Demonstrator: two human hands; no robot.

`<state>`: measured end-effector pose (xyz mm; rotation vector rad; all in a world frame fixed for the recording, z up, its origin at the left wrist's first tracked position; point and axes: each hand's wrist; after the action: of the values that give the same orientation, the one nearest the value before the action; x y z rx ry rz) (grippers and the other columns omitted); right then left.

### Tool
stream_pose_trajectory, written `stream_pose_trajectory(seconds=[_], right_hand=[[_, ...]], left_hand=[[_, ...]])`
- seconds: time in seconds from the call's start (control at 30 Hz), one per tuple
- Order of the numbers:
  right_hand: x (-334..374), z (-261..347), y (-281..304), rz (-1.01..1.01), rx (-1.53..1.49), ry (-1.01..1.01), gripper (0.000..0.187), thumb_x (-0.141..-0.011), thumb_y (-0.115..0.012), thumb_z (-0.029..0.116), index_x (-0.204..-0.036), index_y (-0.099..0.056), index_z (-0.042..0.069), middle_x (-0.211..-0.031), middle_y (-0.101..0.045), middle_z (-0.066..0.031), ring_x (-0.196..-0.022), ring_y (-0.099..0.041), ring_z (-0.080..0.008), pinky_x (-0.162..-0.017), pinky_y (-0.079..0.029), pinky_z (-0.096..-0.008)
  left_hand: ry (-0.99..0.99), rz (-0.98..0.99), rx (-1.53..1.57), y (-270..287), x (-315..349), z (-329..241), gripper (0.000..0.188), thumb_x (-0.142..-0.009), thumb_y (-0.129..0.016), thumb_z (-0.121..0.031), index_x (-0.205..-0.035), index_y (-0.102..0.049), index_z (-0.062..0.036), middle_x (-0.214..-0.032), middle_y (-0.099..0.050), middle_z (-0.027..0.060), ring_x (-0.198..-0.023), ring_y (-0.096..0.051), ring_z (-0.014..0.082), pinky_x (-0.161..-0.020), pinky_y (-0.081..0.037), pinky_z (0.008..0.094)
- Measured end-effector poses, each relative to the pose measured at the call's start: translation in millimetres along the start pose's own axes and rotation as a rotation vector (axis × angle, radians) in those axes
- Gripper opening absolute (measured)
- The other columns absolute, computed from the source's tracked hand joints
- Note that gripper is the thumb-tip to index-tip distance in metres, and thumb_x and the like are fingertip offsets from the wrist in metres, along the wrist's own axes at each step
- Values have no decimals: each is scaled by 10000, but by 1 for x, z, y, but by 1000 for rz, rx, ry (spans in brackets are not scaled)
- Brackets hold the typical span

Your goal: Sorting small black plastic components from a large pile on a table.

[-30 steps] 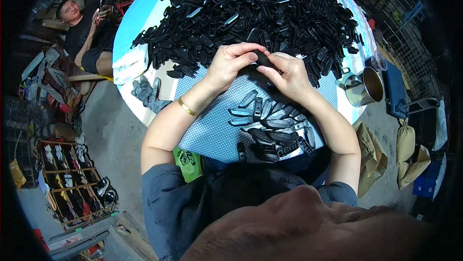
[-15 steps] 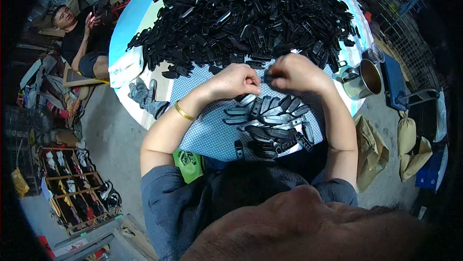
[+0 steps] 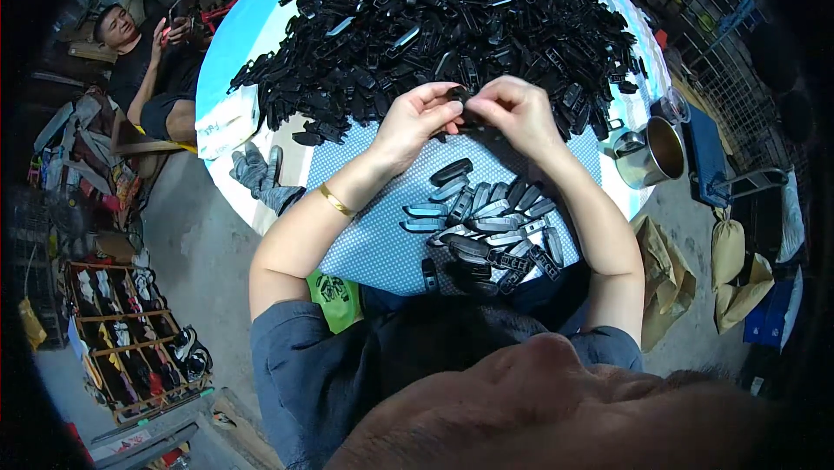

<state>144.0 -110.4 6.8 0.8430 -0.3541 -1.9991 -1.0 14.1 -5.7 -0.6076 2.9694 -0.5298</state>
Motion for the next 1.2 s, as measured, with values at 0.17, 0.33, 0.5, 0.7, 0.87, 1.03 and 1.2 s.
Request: stream_pose_trajectory(seconds=[0.17, 0.33, 0.5, 0.7, 0.87, 1.03, 1.2], right_hand=[[-20, -15, 22, -389, 574, 75, 303, -769, -687, 232, -1009, -618, 59, -836, -597, -107, -718, -622, -253, -613, -494, -342], [-23, -37, 24, -296, 649, 73, 273, -749, -697, 194, -963, -619, 43, -864, -597, -117, -720, -619, -272, -619, -494, -355], [-18, -20, 22, -313, 404, 57, 205, -775, -660, 71, -967, -614, 16, -912, -609, -105, -716, -634, -199, -609, -498, -281], [-4, 8, 0, -201, 27, 314, 189, -782, -601, -25, -970, -623, -22, -931, -620, -111, -820, -623, -195, -709, -506, -278], [4, 17, -14, -171, 22, 449, 220, -733, -664, 33, -942, -618, -19, -938, -617, -144, -828, -629, -269, -713, -514, -311], [5, 11, -18, -203, -90, 247, 295, -712, -693, -2, -994, -608, -25, -964, -623, -116, -830, -626, -169, -719, -511, -258], [7, 15, -15, -132, -59, 183, 322, -717, -690, 38, -1028, -620, -5, -916, -626, -125, -742, -632, -195, -637, -512, -265]], left_hand=[[-10, 8, -13, -7, 2, 5, 302, -841, -596, -17, -1128, -503, 1, -865, -586, 38, -723, -567, 93, -673, -488, 211], [93, 63, -79, -12, 3, 2, 310, -872, -559, -50, -1175, -523, 3, -805, -581, 21, -714, -564, 71, -688, -488, 191], [88, 40, -85, -9, 4, 6, 297, -877, -550, -51, -1170, -527, -5, -878, -588, 30, -744, -573, 74, -727, -500, 202], [16, -31, 51, -9, 1, 7, 255, -873, -563, -69, -1120, -564, -10, -977, -608, 36, -814, -587, 90, -739, -500, 230], [-59, -58, 71, 2, -1, 6, 266, -879, -550, -61, -1132, -546, 21, -984, -615, 53, -838, -593, 100, -751, -506, 238], [-252, -167, -253, -2, 2, 2, 312, -852, -574, -31, -1158, -550, 23, -970, -621, 63, -861, -591, 99, -756, -499, 227], [-239, -203, -405, -5, 6, -9, 315, -815, -624, -44, -1125, -592, 3, -954, -638, 58, -841, -582, 84, -777, -483, 221]])
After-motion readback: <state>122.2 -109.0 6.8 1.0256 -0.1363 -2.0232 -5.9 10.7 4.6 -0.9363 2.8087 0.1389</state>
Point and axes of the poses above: each hand's wrist, its own x-axis away from the middle knuckle, its own y-axis out of the back of the hand, z = x × y
